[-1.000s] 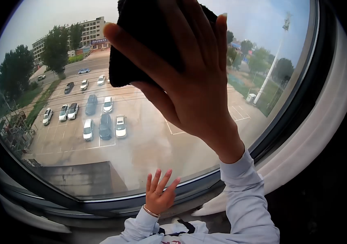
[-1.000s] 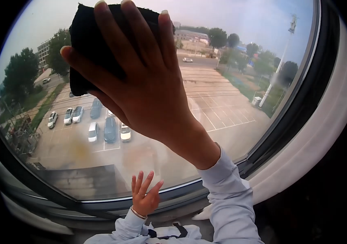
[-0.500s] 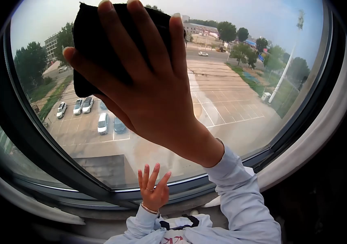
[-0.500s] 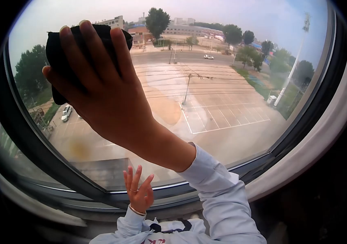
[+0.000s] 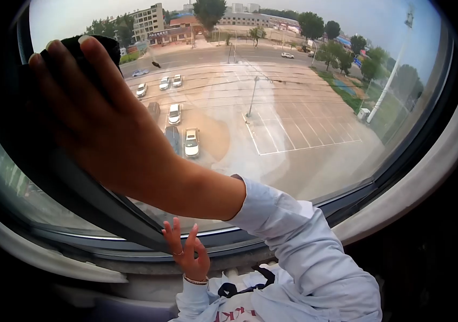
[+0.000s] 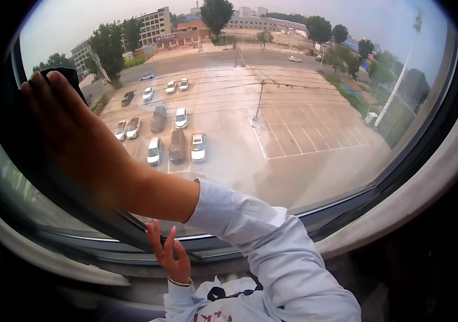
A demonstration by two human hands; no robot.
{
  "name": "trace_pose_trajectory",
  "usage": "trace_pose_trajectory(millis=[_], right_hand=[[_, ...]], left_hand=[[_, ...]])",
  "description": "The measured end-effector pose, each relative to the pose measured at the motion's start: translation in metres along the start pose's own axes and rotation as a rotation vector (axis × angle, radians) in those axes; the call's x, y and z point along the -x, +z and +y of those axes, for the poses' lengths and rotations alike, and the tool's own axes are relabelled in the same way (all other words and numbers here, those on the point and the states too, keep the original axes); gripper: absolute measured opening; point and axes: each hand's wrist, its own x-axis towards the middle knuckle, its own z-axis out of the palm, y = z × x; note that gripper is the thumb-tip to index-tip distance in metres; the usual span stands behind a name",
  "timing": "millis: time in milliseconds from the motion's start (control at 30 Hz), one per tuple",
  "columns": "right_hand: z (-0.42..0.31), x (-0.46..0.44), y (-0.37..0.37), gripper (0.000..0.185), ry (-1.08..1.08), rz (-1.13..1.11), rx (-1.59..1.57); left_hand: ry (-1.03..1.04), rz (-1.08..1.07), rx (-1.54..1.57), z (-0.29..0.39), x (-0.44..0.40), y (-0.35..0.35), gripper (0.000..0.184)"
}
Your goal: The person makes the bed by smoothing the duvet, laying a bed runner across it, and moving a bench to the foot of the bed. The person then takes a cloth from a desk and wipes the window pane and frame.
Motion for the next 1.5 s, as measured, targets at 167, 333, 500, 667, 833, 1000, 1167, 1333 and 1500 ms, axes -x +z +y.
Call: trace_pose_trajectory(millis=[167,333,500,667,833,1000,1167,1333,1500], right_hand=[[-0.006,0.057,-0.012,0.046,-0.047,-0.105,-0.034],[0.031,0.102,-0.040,0.041,-0.026,-0.152,0.047],[0.112,0.142,-0.087,0.042,0.012,-0.124,0.199],[0.171,0.165,-0.137,0.044,0.115,-0.224,0.223],[0.242,0.195,-0.175,0.046,0.107,-0.168,0.235],[0.326,0.230,-0.217,0.055,0.112,-0.106,0.354],[0.399,0.268,-0.267,0.059,0.163,-0.102,0.395],[0.458,0.299,-0.306,0.057,0.162,-0.094,0.413],[0.507,0.326,-0.341,0.056,0.305,-0.035,0.359]], left_hand=[[-0.009,0.016,0.038,0.007,0.009,0.014,0.027],[0.043,-0.003,0.022,0.020,0.007,0.014,0.025],[-0.003,-0.025,0.092,0.029,0.017,0.033,0.026],[0.068,-0.106,0.122,0.042,0.018,0.053,0.028],[0.134,-0.110,0.133,0.065,0.017,0.086,0.029],[0.148,-0.083,0.109,0.096,0.021,0.118,0.028],[0.210,-0.112,0.090,0.139,0.027,0.156,0.030],[0.251,-0.142,0.060,0.175,0.033,0.195,0.029],[0.335,-0.100,-0.031,0.204,0.045,0.242,0.043]])
